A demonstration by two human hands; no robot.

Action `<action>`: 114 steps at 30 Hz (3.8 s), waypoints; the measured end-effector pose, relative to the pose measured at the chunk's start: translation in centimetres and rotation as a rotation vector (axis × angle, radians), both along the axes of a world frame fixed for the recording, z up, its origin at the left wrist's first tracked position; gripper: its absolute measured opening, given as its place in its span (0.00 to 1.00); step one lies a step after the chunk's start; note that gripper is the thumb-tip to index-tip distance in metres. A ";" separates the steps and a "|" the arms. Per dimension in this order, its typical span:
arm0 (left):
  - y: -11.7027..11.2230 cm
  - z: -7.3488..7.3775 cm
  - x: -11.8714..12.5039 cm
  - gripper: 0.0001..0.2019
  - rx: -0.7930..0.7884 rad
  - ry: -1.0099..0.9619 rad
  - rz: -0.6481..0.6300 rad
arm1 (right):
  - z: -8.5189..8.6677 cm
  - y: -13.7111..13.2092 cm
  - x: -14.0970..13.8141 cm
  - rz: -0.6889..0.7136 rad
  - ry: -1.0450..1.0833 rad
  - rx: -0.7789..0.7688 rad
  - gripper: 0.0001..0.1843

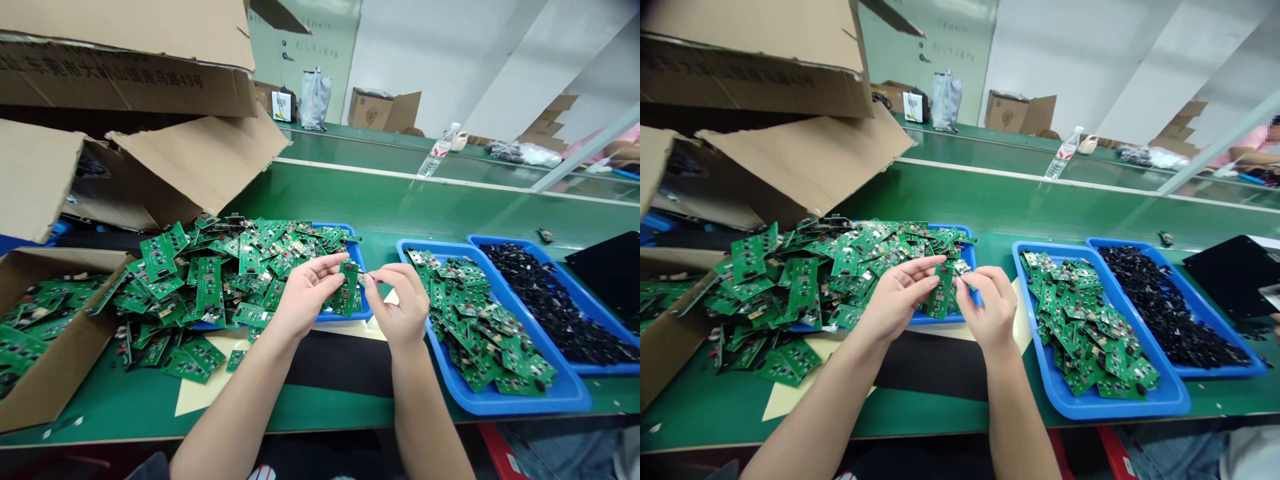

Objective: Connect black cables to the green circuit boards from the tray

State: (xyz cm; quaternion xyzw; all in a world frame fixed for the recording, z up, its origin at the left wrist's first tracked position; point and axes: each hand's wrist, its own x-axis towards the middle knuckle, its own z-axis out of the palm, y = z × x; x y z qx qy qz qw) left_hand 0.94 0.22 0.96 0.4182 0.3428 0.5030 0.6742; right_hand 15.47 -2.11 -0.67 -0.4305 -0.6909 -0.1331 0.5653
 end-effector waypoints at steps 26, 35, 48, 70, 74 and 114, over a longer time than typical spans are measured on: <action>-0.3 -0.5 0.1 0.15 0.318 0.350 -0.119 | -0.7 0.5 0.1 0.040 0.076 -0.099 0.11; 0.1 -0.7 -0.4 0.29 0.318 0.308 0.031 | -1.9 0.8 -0.7 0.132 0.105 -0.290 0.38; -0.2 -1.7 0.4 0.19 0.465 0.319 0.063 | -1.2 0.5 -0.8 0.229 0.641 -0.584 0.07; 0.7 -2.3 -0.4 0.16 1.221 0.843 0.329 | 0.1 -0.1 -0.3 0.660 1.072 -0.886 0.13; 0.9 -2.4 -0.5 0.16 1.237 0.838 0.338 | 0.4 -0.2 -0.2 0.669 1.096 -0.916 0.10; 0.8 -1.6 -0.5 0.12 0.898 0.719 -0.029 | 0.2 0.2 -0.3 0.370 0.781 -0.880 0.10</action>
